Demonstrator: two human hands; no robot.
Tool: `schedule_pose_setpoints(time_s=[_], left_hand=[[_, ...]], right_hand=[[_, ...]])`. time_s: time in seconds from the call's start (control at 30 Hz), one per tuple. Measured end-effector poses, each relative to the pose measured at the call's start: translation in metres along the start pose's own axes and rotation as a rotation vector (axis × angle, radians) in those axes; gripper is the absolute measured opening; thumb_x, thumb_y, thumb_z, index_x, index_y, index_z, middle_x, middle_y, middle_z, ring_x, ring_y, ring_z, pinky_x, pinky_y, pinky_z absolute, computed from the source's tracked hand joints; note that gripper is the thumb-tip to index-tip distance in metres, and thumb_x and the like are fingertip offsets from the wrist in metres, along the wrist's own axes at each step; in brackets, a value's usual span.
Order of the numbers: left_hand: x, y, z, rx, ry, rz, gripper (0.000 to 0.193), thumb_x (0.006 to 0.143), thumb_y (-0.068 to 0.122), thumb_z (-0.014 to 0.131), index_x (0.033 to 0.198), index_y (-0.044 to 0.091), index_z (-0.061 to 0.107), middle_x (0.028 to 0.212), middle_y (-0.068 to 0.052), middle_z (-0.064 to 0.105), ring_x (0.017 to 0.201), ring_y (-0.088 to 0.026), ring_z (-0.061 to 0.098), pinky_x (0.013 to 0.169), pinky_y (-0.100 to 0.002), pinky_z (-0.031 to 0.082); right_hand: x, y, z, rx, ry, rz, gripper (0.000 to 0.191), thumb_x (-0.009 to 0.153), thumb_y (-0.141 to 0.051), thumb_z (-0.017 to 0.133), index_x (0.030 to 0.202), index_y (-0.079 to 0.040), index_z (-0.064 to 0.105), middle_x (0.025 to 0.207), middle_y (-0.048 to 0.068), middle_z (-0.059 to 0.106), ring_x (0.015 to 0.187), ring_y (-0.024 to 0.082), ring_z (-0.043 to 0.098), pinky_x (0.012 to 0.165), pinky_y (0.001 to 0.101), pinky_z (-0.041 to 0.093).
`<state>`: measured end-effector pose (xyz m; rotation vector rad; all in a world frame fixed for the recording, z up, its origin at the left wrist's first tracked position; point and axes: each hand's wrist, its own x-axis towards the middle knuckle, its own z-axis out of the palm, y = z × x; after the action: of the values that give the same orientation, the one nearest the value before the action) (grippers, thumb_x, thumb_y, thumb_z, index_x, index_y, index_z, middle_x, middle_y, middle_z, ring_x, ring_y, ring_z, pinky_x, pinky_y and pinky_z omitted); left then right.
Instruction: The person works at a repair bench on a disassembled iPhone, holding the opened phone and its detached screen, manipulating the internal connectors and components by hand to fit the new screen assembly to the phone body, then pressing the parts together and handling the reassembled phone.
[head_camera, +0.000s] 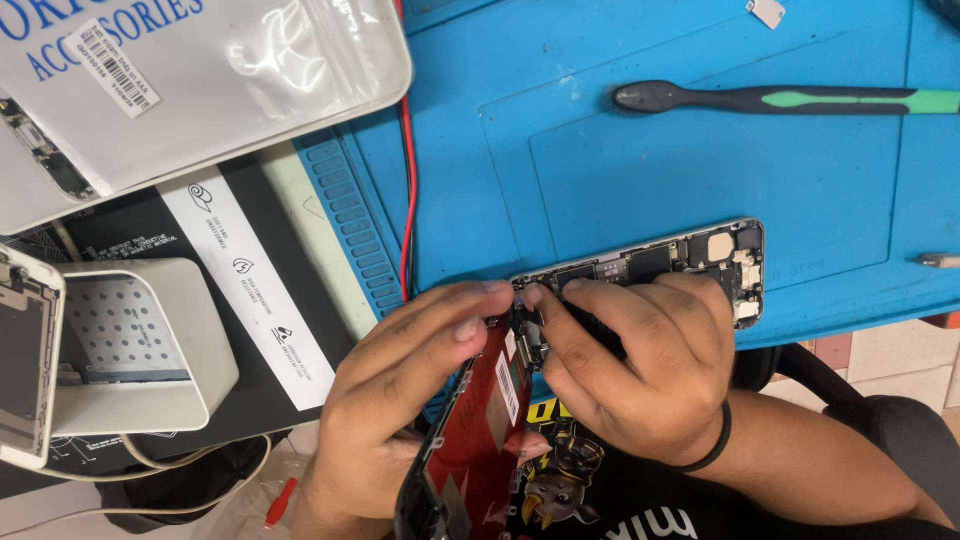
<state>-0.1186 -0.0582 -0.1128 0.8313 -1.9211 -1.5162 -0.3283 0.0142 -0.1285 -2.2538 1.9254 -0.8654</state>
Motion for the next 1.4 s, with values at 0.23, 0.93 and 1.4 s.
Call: schedule_pose_setpoints(time_s=[0.23,0.93,1.4], left_hand=[[0.001,-0.002,-0.003,0.002,-0.011,0.016,0.083,0.081,0.022,0.095,0.151,0.019,0.05,0.143,-0.015,0.064,0.134,-0.032,0.067,0.114,-0.04,0.055],[-0.002,-0.003,-0.003,-0.002,-0.01,0.014,0.082,0.08,0.024,0.094,0.15,0.017,0.051,0.142,-0.016,0.065,0.134,-0.031,0.068,0.114,-0.04,0.055],[0.004,0.001,-0.003,-0.017,0.0,0.058,0.079,0.081,0.022,0.095,0.146,0.012,0.052,0.143,-0.016,0.065,0.131,-0.031,0.069,0.113,-0.04,0.056]], right_hand=[[0.004,0.0,-0.001,0.012,-0.011,0.006,0.03,0.078,-0.021,0.079,0.107,-0.011,0.081,0.108,0.005,0.067,0.089,0.024,0.057,0.082,0.0404,0.045],[0.016,-0.006,-0.013,0.075,-0.036,0.173,0.032,0.073,-0.01,0.08,0.105,-0.014,0.081,0.108,0.01,0.067,0.087,0.026,0.058,0.082,0.0404,0.042],[0.038,0.013,-0.036,0.101,-0.262,0.062,0.033,0.082,-0.04,0.077,0.11,-0.023,0.08,0.128,0.014,0.058,0.117,0.036,0.048,0.107,0.0551,0.03]])
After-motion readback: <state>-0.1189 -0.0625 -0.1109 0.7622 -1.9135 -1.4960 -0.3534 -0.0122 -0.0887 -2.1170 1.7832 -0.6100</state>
